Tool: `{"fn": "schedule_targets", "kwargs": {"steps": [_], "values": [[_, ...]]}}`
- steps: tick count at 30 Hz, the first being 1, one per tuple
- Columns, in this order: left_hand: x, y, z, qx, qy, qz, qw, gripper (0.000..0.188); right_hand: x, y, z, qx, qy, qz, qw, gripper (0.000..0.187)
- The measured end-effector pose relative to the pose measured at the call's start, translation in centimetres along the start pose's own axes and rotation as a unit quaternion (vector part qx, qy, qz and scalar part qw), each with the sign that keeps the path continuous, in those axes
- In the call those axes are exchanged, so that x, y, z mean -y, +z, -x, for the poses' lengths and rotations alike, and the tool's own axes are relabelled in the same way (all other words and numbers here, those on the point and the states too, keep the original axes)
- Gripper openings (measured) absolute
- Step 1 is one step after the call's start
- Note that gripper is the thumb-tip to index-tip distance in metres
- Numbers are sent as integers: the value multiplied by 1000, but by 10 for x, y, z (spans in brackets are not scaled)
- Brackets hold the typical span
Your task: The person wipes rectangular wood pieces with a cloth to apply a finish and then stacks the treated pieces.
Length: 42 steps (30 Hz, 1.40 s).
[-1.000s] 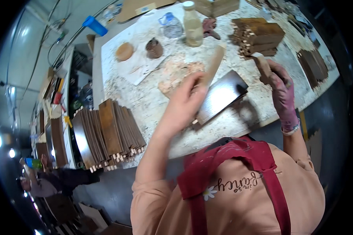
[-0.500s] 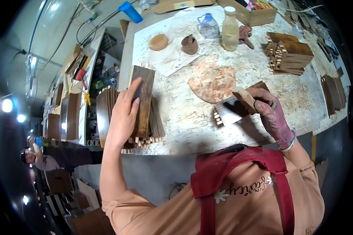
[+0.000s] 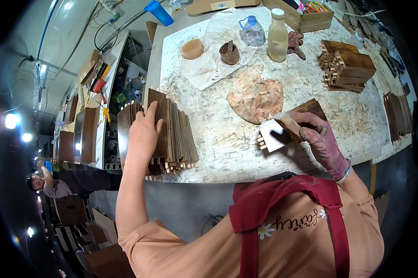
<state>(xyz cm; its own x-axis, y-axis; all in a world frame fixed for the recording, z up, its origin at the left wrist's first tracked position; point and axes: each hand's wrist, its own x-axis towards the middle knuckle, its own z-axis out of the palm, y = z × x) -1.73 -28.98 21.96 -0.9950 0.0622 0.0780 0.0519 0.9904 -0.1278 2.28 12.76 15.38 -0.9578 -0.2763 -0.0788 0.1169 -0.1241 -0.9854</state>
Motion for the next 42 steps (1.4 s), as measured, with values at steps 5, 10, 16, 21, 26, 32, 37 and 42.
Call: {"fn": "schedule_targets", "kwargs": {"steps": [5,10,16,21,26,32,37,42], "values": [[-1,-5,-4,45,-45,-32,997,60,-4,-1,-1,13,13,-25,1000,45],[-16,-7,-7,60,-57,-156,984,69,-6,-3,-2,26,15,-14,999,44],[-20,-10,-5,104,-31,-85,991,72,-1,3,1,0,25,-27,999,43],[-35,-2,2,30,60,-157,985,65,-11,-19,6,-30,-30,-51,998,46],[-41,14,32,3,57,-84,995,65,-9,-69,5,-182,-61,73,979,46],[-68,42,22,-31,-34,-112,993,63,-28,-123,49,-292,-102,58,949,48],[-52,36,37,-57,-37,-45,997,57,-38,-103,43,-272,-45,122,953,55],[-61,41,46,-85,-63,-94,990,58,-41,-105,37,-264,-45,102,958,58]]}}
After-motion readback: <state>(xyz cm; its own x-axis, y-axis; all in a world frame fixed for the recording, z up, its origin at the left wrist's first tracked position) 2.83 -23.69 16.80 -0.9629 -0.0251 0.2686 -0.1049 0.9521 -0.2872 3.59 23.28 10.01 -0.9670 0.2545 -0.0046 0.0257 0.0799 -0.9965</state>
